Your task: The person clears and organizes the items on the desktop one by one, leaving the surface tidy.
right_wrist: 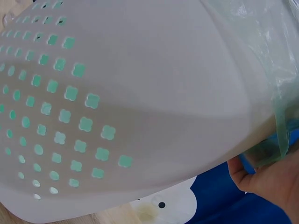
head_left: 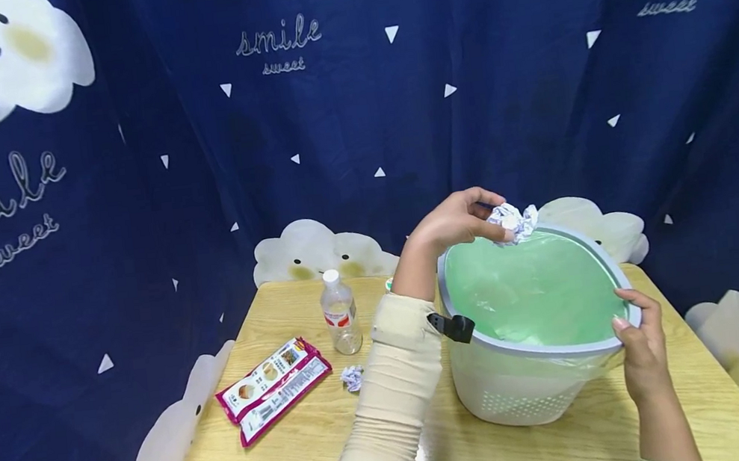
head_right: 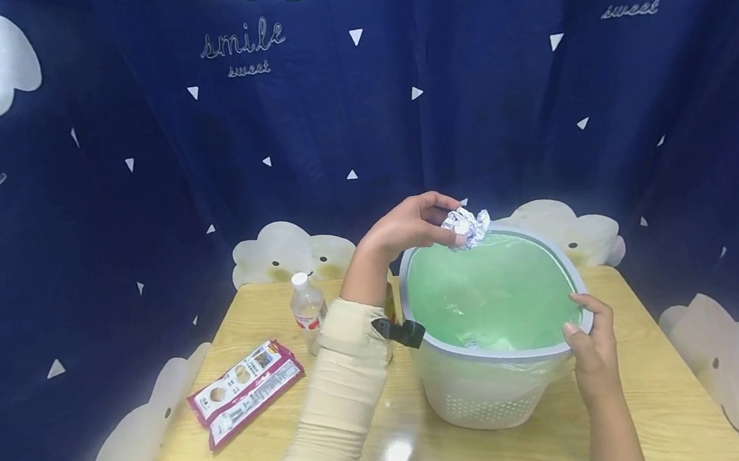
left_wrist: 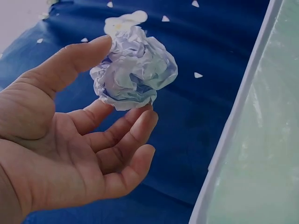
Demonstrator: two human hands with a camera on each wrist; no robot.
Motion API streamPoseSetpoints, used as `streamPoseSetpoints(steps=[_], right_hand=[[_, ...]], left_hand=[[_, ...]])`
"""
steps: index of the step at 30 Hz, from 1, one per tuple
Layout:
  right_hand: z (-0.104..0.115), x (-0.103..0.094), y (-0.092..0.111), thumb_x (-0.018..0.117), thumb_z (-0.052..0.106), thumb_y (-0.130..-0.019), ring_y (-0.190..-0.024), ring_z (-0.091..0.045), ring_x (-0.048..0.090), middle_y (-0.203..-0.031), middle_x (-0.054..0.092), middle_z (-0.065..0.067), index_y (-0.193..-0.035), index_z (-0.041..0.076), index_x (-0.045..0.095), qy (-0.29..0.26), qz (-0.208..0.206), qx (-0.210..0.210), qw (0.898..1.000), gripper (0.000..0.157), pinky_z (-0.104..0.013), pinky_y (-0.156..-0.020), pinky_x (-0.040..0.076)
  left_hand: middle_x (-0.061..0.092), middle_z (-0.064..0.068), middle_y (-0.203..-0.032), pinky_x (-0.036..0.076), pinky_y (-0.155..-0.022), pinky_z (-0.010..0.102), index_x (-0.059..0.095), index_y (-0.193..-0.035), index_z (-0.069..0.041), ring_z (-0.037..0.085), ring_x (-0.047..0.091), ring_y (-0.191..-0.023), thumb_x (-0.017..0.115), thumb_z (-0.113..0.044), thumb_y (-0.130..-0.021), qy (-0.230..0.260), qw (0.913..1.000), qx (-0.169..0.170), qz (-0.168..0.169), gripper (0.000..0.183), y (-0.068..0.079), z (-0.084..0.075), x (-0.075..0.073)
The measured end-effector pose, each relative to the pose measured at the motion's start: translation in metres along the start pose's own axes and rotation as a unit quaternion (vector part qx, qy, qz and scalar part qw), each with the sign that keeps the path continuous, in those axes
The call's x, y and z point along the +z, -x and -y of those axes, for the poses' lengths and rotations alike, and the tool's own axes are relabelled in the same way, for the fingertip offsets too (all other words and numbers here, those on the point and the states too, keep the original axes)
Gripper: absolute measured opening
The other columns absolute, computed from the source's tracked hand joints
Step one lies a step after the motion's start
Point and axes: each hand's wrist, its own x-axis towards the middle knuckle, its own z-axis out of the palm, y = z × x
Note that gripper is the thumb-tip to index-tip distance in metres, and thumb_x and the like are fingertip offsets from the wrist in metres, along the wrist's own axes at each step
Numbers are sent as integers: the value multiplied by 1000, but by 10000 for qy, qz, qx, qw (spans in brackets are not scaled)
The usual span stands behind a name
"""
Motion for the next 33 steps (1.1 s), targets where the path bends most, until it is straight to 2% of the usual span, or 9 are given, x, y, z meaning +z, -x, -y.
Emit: streamPoseSetpoints(steps=[4,9,10,15,17,20,24,28,33], right_hand=[[0,0,0,37,0,-81,-103,-19,41,-125,37,-11,-123,5,47,-24,-37,-8,10000,43,-20,-82,35],[-1,-1,0,38,1,-82,-103,-19,41,-125,36,-11,-123,5,47,-79,-4,-11,10000,43,-20,-82,35],[-2,-1,0,38,1,-82,-104,-19,41,-125,36,-11,-123,5,47,-75,3,-7,10000,42,-20,-82,35],[-1,-1,0,39,1,-82,-105,-19,40,-126,35,-10,-124,5,47,-56,16,-11,10000,43,-20,-82,35],[-1,-1,0,39,2,-82,-105,-19,39,-126,35,-10,-124,5,47,-42,16,-12,10000,43,-20,-82,35],[-2,-2,0,39,2,-82,-106,-19,39,-126,35,-10,-123,5,47,-46,17,16,10000,42,-20,-83,34],[-3,-1,1,39,2,-82,-107,-19,38,-127,35,-10,-123,5,47,-18,46,24,10000,42,-20,-84,34],[-2,-1,1,40,2,-83,-108,-19,38,-126,35,-10,-124,5,46,1,54,-34,10000,42,-19,-85,34],[-1,0,1,39,2,-83,-108,-19,38,-126,35,-10,-124,4,46,-23,51,-49,10000,42,-20,-84,34]], left_hand=[[64,2,-92,45,-77,38,61,-111,-13,14,60,-85,80,-3,-70,62,9995,-283,157,46,-12,1,4],[67,4,-90,46,-73,35,63,-107,-17,15,61,-82,81,-1,-69,347,9958,-837,114,45,-25,11,5],[66,1,-94,45,-73,35,63,-106,-17,15,61,-81,81,-1,-69,444,9946,-932,113,45,-27,14,5],[66,3,-98,42,-84,42,63,-108,-18,17,62,-82,79,1,-70,887,9870,-1327,170,45,-36,28,6],[67,6,-94,40,-87,45,63,-109,-18,18,62,-83,78,0,-71,957,9839,-1497,209,45,-39,33,7],[67,3,-92,40,-88,44,63,-109,-19,18,61,-84,78,0,-72,961,9800,-1732,190,44,-41,38,10],[66,3,-89,42,-82,42,64,-107,-20,19,62,-82,78,0,-72,897,9798,-1785,105,43,-42,39,12],[67,5,-88,42,-80,41,65,-105,-20,20,62,-81,78,2,-70,919,9816,-1669,140,43,-43,35,15],[68,5,-84,41,-74,38,65,-101,-21,20,62,-80,79,4,-69,761,9818,-1741,56,43,-46,30,21]])
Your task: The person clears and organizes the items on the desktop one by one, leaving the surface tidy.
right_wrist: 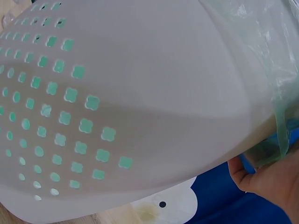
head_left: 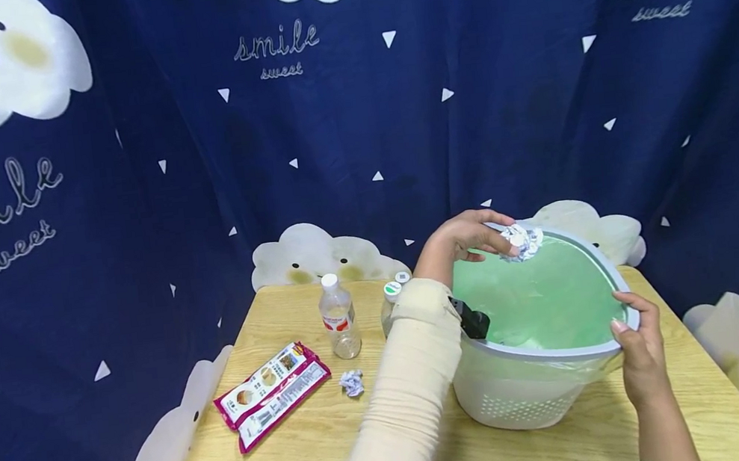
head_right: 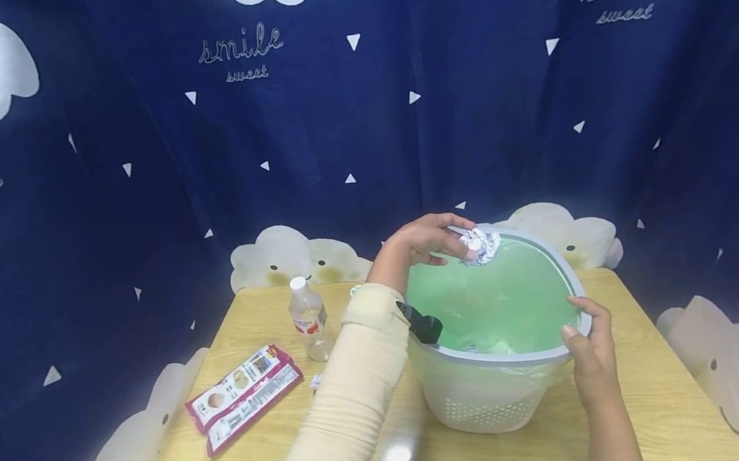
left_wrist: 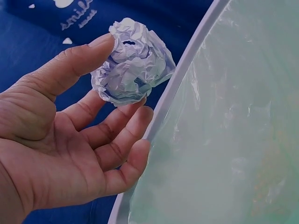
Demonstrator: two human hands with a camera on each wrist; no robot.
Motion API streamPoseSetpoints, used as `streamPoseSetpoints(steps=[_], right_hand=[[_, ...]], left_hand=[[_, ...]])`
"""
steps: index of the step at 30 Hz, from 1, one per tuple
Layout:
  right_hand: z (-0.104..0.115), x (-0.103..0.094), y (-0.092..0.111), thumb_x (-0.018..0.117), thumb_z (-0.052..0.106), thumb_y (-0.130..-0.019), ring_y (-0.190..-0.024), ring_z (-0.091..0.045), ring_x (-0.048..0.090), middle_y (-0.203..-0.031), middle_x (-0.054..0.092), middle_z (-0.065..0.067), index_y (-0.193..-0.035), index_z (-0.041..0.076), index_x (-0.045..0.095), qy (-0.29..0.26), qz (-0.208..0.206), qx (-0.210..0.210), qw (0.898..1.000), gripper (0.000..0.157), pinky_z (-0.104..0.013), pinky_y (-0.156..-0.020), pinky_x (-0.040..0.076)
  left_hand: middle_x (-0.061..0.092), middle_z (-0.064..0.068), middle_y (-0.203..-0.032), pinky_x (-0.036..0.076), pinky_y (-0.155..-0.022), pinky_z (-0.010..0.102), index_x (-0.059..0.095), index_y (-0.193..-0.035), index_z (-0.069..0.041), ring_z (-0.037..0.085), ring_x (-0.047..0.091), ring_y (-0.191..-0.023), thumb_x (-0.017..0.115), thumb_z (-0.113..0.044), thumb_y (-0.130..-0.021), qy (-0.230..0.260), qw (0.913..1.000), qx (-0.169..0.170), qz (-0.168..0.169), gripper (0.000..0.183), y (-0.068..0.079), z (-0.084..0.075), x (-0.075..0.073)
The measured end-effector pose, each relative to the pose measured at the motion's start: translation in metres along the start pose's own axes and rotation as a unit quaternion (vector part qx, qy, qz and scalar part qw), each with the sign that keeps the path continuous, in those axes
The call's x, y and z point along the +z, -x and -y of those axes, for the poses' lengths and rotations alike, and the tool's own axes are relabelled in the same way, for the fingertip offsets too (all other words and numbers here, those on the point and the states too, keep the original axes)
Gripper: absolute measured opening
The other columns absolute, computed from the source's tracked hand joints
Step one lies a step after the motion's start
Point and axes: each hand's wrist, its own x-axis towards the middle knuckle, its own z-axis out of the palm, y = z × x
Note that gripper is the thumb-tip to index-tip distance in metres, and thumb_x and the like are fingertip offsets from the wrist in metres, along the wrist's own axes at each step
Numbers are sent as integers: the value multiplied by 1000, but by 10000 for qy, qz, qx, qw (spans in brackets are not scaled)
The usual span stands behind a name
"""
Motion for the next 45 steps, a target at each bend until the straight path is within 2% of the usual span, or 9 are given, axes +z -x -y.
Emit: streamPoseSetpoints(steps=[4,8,14,20,24,30,33,39,45], right_hand=[[0,-2,-2,39,2,-83,-107,-19,38,-126,35,-10,-124,4,46,-5,11,-27,10000,42,-20,-84,34],[0,-4,-2,39,2,-84,-106,-19,39,-126,34,-10,-125,5,46,31,20,-18,10000,42,-20,-83,34],[1,-3,-1,37,3,-84,-108,-19,37,-128,33,-8,-126,6,44,294,106,75,9995,42,-19,-84,33],[2,-1,-2,37,3,-85,-108,-18,37,-129,32,-8,-126,6,44,321,126,70,9994,42,-18,-84,33],[0,-1,-2,38,2,-84,-108,-18,38,-128,33,-8,-125,6,45,280,68,107,9995,42,-18,-84,34],[0,-2,0,38,2,-84,-106,-17,39,-127,35,-8,-125,6,46,251,-7,119,9996,42,-18,-83,34],[0,-3,1,37,2,-84,-107,-18,39,-128,35,-8,-125,6,46,233,-21,118,9997,42,-18,-84,34],[1,-3,0,38,2,-83,-109,-19,38,-128,34,-8,-125,5,46,270,5,93,9996,43,-18,-84,34],[0,-1,0,38,2,-83,-108,-18,38,-127,35,-9,-125,5,46,183,9,63,9998,43,-19,-84,34]], left_hand=[[67,4,-88,41,-78,40,65,-103,-21,21,61,-82,80,2,-67,-75,9999,48,96,45,-1,-1,0],[62,-4,-97,42,-79,40,65,-107,-23,19,59,-88,83,-6,-67,-241,9994,228,124,47,8,-3,-6],[66,-2,-96,42,-77,37,62,-113,-21,12,60,-89,83,-8,-68,-379,9960,808,86,52,34,-5,-14],[64,-2,-98,45,-77,35,60,-118,-15,10,60,-89,81,-7,-71,-472,9872,1511,200,52,56,-2,-15],[64,0,-101,46,-79,35,59,-119,-15,11,61,-89,80,-7,-71,-535,9835,1718,160,53,67,7,-16],[59,12,-116,47,-76,28,58,-121,-12,17,59,-96,78,-6,-74,-466,9784,2015,-41,52,82,27,-20],[59,11,-115,48,-75,28,57,-122,-11,19,60,-94,76,-5,-75,-384,9762,2134,-63,51,89,36,-20],[58,12,-115,49,-77,30,55,-124,-7,22,59,-94,73,0,-76,73,9697,2439,-110,52,103,54,-21],[58,12,-114,47,-78,31,56,-122,-6,32,54,-101,72,1,-75,414,9690,2406,-377,50,115,73,-21]])
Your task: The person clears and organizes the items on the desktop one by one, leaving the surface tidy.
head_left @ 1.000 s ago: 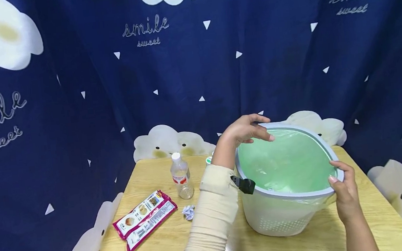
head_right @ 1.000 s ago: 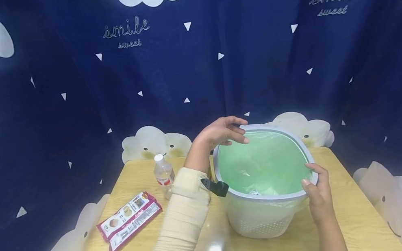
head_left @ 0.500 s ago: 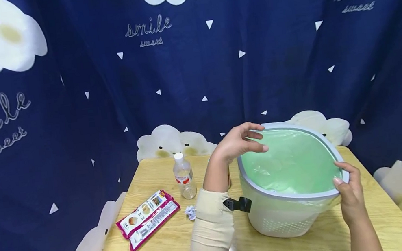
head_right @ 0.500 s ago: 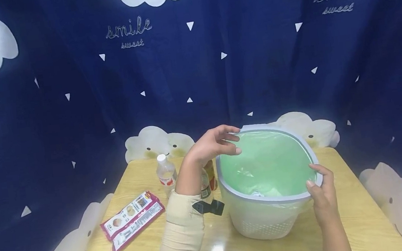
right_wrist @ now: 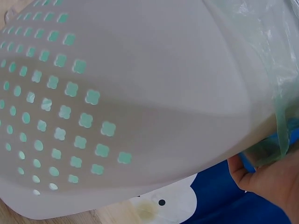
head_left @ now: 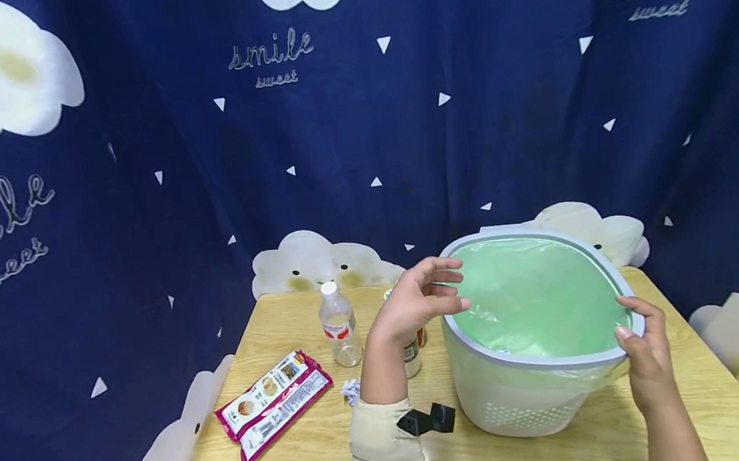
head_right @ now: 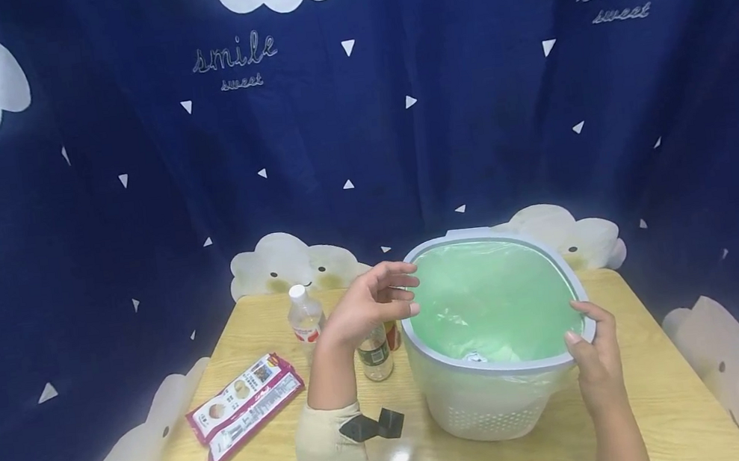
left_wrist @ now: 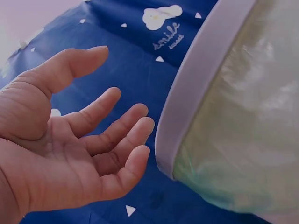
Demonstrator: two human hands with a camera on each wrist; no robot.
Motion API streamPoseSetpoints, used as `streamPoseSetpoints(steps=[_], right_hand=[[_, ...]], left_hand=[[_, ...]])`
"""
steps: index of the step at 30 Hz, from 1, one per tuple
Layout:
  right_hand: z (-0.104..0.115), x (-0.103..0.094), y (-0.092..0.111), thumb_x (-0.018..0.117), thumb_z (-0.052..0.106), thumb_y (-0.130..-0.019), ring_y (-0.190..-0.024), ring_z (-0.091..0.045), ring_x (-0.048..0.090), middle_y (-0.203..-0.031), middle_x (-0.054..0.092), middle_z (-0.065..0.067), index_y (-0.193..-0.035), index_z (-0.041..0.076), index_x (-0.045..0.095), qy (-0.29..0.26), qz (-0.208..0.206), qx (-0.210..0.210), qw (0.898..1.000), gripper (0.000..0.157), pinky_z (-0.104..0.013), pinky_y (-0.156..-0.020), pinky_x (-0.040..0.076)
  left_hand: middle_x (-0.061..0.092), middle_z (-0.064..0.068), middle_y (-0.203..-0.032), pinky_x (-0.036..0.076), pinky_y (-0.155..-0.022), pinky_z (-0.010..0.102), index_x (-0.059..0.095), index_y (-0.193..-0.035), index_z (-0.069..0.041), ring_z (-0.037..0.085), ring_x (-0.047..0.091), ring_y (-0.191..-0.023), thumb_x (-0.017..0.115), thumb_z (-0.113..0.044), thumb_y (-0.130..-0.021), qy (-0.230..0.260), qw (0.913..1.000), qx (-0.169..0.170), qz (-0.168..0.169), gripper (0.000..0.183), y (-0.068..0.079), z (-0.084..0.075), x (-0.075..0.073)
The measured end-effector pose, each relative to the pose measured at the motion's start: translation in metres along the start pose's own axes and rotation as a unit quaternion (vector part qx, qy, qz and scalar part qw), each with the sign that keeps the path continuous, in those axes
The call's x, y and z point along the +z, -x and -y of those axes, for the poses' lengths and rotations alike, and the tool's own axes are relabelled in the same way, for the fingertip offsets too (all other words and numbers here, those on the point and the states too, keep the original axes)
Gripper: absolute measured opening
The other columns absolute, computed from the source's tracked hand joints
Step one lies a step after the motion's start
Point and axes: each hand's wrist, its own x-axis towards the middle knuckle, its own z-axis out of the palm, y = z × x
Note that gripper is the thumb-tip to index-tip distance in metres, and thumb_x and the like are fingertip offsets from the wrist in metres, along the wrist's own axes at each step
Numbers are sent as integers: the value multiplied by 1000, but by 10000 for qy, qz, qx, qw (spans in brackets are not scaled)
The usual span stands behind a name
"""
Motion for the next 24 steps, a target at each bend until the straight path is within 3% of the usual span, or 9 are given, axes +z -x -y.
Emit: streamPoseSetpoints(steps=[13,16,20,24], right_hand=[[-1,-2,-1,36,1,-83,-108,-19,38,-128,34,-10,-125,6,46,-148,61,0,9999,42,-19,-85,35],[-1,-2,-1,36,1,-83,-109,-19,38,-128,34,-10,-124,6,46,-148,68,20,9999,42,-19,-86,34],[-1,-1,0,36,1,-83,-108,-19,39,-128,35,-10,-124,5,46,-157,54,8,9999,42,-19,-85,35],[1,-1,0,37,1,-83,-108,-19,39,-129,34,-9,-124,6,46,-74,40,30,10000,43,-19,-84,35]], left_hand=[[57,16,-114,47,-75,31,56,-122,-4,31,54,-98,72,1,-75,-124,9987,179,-459,49,29,22,-5],[56,19,-114,46,-80,37,54,-122,1,32,53,-98,71,3,-76,-200,9981,179,-546,49,41,17,-7],[56,15,-115,45,-85,41,53,-123,1,33,52,-100,71,3,-77,-259,9977,140,-613,50,51,29,-15],[56,12,-116,45,-86,41,53,-124,-3,31,52,-102,72,1,-77,-276,9967,94,-756,51,58,50,-23]])
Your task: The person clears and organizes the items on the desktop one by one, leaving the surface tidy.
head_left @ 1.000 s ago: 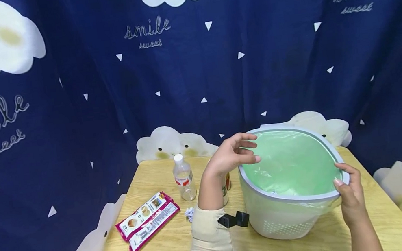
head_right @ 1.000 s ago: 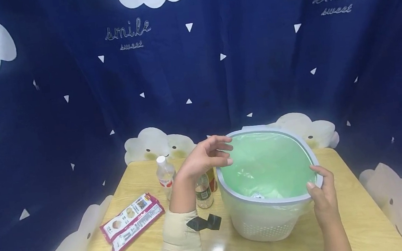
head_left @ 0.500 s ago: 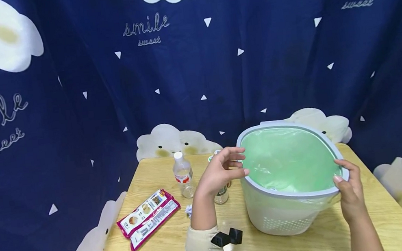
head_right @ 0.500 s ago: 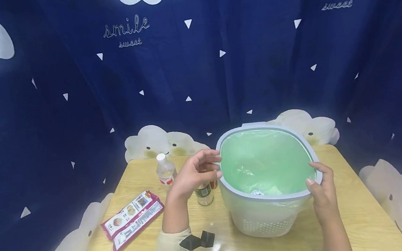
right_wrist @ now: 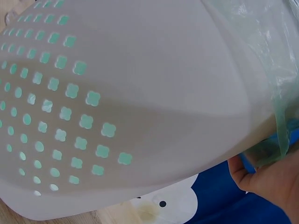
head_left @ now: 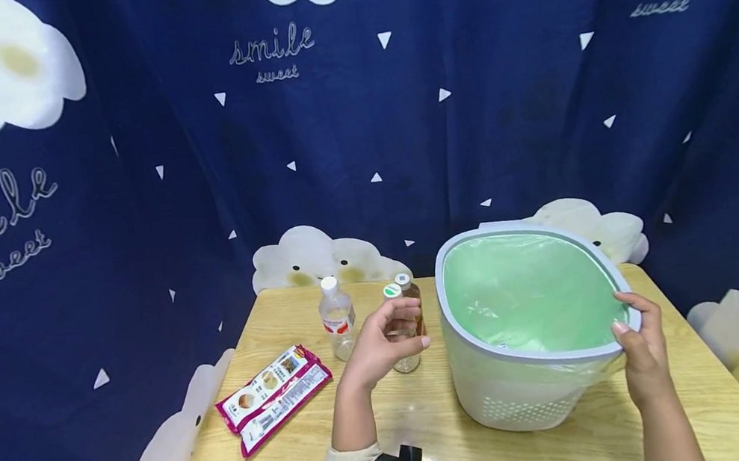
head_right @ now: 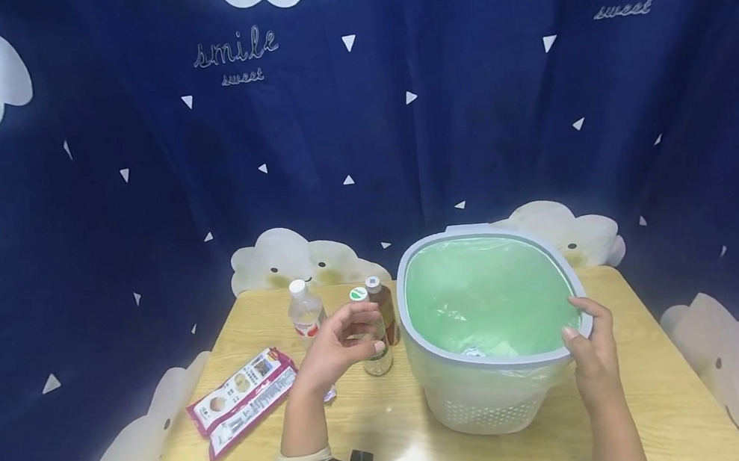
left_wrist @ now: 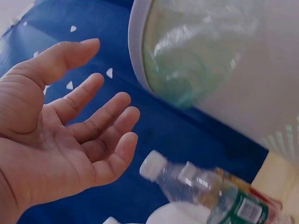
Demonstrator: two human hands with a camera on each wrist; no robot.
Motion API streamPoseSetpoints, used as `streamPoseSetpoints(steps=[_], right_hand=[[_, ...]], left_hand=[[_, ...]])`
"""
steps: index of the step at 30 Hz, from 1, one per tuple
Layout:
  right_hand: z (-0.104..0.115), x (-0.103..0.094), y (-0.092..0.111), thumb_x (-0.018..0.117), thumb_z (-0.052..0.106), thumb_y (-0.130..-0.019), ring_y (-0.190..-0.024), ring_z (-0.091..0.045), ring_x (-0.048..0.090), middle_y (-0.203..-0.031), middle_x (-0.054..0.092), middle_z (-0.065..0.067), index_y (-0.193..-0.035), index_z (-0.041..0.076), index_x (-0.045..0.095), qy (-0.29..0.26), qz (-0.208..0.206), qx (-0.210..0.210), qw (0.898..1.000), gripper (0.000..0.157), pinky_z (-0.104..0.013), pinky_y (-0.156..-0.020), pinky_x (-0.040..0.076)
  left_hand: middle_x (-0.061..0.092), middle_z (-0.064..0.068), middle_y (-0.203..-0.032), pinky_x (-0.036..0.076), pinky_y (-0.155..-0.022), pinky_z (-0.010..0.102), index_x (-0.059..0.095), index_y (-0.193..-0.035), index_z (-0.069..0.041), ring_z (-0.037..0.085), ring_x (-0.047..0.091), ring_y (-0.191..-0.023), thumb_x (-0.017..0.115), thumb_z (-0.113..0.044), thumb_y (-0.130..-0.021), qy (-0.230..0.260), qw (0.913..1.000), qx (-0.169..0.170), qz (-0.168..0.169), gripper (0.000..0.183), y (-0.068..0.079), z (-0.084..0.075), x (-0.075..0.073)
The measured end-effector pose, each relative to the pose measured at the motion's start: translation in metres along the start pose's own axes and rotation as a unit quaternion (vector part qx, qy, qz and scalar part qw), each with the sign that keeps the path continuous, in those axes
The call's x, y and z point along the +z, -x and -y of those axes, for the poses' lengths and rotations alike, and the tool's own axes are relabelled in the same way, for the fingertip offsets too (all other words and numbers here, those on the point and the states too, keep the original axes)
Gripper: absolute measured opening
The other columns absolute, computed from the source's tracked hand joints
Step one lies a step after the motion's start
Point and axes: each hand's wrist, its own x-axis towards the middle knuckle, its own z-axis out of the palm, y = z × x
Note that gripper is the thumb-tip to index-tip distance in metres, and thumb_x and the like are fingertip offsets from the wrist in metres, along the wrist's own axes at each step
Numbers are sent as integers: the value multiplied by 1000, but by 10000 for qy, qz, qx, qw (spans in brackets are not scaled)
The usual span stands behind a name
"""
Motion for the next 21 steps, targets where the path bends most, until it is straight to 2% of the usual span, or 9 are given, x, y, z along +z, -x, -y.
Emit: streamPoseSetpoints(steps=[3,6,9,11,17,21], right_hand=[[1,1,0,37,2,-83,-108,-19,38,-129,33,-9,-125,6,46,43,-3,10,10000,43,-18,-84,35],[1,2,1,37,1,-83,-108,-19,37,-129,33,-9,-124,6,46,7,-50,18,10000,43,-18,-85,34],[1,0,1,36,0,-82,-108,-19,38,-128,34,-9,-123,6,47,-35,-111,2,9999,42,-18,-85,34],[1,-1,1,36,0,-82,-108,-18,38,-128,34,-10,-123,5,47,-56,-148,-10,9999,42,-18,-85,34],[-3,-3,0,37,1,-83,-107,-19,38,-128,34,-10,-124,6,47,-52,-119,-20,9999,42,-19,-84,34],[-4,-2,0,37,2,-83,-106,-19,39,-127,34,-9,-124,6,46,-1,-68,-45,10000,42,-19,-83,34]], left_hand=[[55,15,-118,43,-88,46,53,-125,-2,34,51,-103,71,4,-76,42,9999,-27,-133,52,7,3,-6],[54,17,-118,40,-89,49,52,-124,0,36,50,-104,70,6,-76,36,9997,-28,-260,52,16,-4,-10],[54,16,-118,40,-87,50,53,-123,0,36,50,-104,69,4,-77,-133,9993,-64,-354,50,23,-10,-12],[54,15,-117,40,-86,48,53,-123,-1,36,49,-105,70,2,-77,-260,9986,-118,-436,49,27,-9,-16],[53,15,-119,39,-86,46,53,-123,0,42,46,-109,71,2,-77,-259,9963,-229,-784,50,34,13,-36],[54,12,-120,40,-87,46,55,-123,-4,36,48,-107,72,2,-77,-167,9942,-293,-1018,49,37,40,-49]])
